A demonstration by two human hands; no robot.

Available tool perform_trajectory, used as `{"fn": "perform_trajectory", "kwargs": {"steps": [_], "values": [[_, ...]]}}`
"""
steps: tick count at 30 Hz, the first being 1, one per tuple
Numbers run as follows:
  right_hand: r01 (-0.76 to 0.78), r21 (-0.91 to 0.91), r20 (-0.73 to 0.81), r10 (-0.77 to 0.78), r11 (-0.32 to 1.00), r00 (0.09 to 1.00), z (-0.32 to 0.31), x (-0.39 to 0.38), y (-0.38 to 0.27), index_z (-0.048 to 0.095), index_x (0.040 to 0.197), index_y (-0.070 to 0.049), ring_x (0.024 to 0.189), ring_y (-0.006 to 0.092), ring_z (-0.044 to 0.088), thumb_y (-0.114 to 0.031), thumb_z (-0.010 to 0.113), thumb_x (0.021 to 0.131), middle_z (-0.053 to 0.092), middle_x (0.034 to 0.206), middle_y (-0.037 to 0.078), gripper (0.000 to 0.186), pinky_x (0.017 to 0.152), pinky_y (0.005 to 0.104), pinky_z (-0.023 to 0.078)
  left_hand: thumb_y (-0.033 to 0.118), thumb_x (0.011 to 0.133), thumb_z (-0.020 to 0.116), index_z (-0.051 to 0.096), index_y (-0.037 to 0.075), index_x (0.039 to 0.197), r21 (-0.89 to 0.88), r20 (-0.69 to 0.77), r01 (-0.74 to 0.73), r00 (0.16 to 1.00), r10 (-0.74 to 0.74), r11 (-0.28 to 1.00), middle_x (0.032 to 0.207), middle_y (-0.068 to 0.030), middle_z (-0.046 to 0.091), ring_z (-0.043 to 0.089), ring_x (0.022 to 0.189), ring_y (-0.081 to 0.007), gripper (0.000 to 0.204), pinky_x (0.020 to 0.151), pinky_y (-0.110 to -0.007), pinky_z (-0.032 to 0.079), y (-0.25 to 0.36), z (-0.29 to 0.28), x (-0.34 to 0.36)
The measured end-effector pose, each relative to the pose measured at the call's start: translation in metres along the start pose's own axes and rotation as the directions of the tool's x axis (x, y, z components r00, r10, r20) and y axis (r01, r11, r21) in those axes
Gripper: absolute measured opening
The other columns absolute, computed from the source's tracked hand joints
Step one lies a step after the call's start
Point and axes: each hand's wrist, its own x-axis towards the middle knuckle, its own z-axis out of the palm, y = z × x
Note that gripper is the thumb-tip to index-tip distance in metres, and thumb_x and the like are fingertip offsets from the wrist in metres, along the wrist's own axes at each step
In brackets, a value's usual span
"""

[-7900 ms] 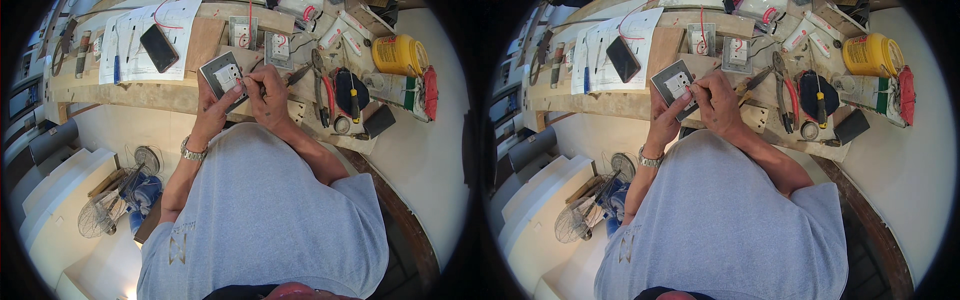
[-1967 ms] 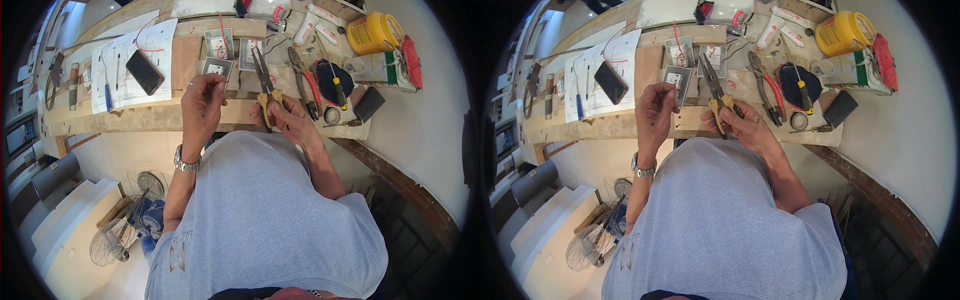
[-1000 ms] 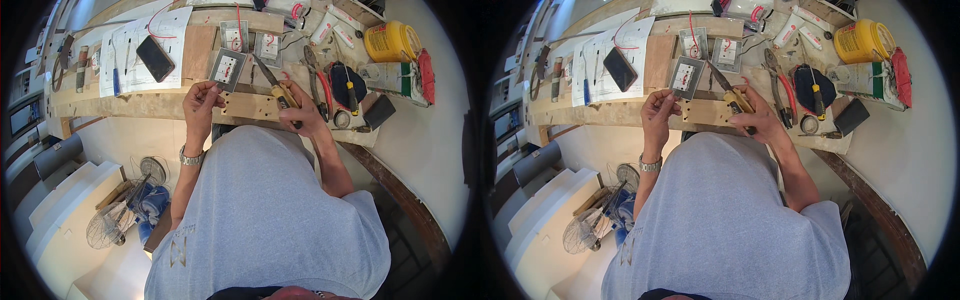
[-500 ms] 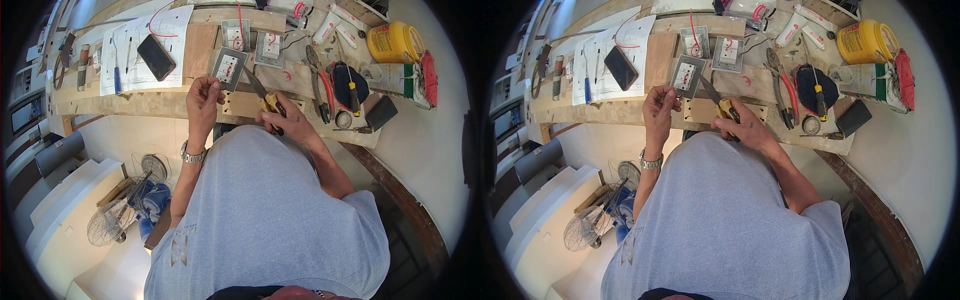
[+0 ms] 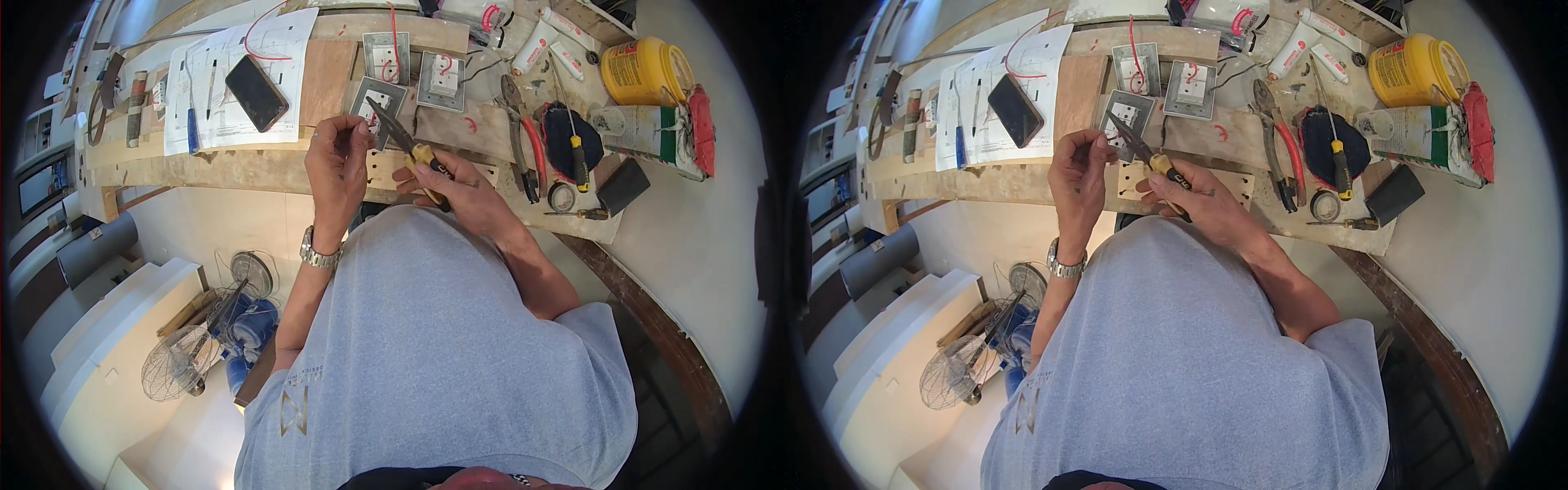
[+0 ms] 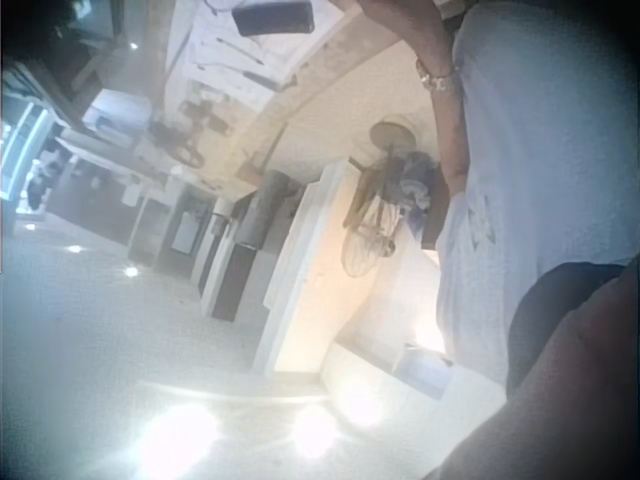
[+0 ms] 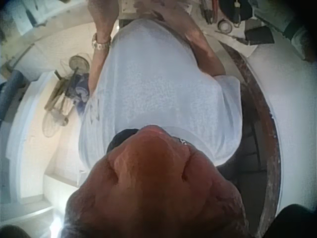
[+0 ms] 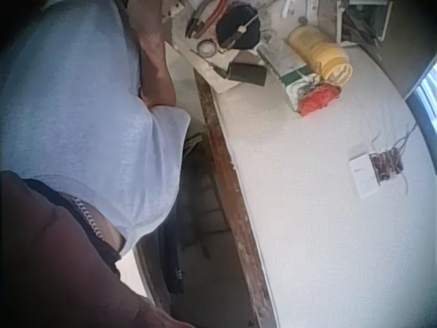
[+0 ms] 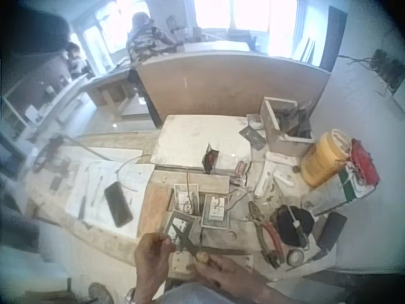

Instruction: The person connects wires to an electrical switch plate by hand, then cuts and strips wires using pliers.

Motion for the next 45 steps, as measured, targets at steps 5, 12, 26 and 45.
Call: {"fn": "perform_trajectory", "kwargs": {"steps": [5, 12, 26, 45], "values": [[0.037, -0.079, 0.032, -0.034, 0.996, 0.999, 0.009, 0.003, -0.004, 0.062, 0.146, -0.008, 0.119, 0.0149, 0.068, -0.04, 0.059, 0.113, 0.072, 0.127, 0.004, 0.046, 0.099, 0.0307, 0.052, 0.014, 0.11, 0.067, 0.065, -0.004, 0.115, 0.037, -0.022, -0.019, 1.0, 0.02, 0.999, 0.089, -0.0061, 0.073, 0.07, 0.078, -0.0106, 0.019, 0.073, -0.026, 0.058, 0.0, 0.001, 0.005], [0.05, 0.055, 0.097, -0.055, 0.997, 0.994, 0.009, 0.01, 0.002, 0.061, 0.145, -0.004, 0.117, 0.0152, 0.07, -0.037, 0.058, 0.115, 0.07, 0.13, 0.007, 0.045, 0.099, 0.029, 0.053, 0.002, 0.103, 0.069, 0.064, -0.004, 0.111, 0.25, -0.018, -0.201, 0.977, 0.212, 0.947, 0.094, -0.014, 0.065, 0.066, 0.077, -0.023, 0.011, 0.069, -0.037, 0.054, 0.006, 0.002, 0.006], [0.062, -0.012, 0.075, -0.06, 0.998, 0.995, 0.013, 0.015, 0.001, 0.057, 0.143, -0.006, 0.106, 0.0139, 0.069, -0.041, 0.057, 0.114, 0.069, 0.122, 0.006, 0.046, 0.091, 0.0325, 0.058, -0.002, 0.1, 0.067, 0.061, -0.003, 0.114, 0.35, 0.06, -0.33, 0.942, 0.331, 0.877, 0.096, -0.0169, 0.061, 0.061, 0.08, -0.0308, 0.015, 0.069, -0.043, 0.051, 0.006, 0.006, 0.004], [0.095, 0.131, 0.086, -0.106, 0.987, 0.991, 0.019, 0.02, 0.01, 0.057, 0.139, -0.005, 0.098, 0.0105, 0.068, -0.037, 0.058, 0.114, 0.065, 0.11, 0.001, 0.04, 0.08, 0.0293, 0.056, 0.002, 0.101, 0.069, 0.06, -0.001, 0.111, 0.398, 0.037, -0.341, 0.934, 0.356, 0.852, 0.095, -0.0135, 0.062, 0.063, 0.078, -0.0263, 0.014, 0.069, -0.041, 0.053, 0.005, 0.013, 0.002]]}}
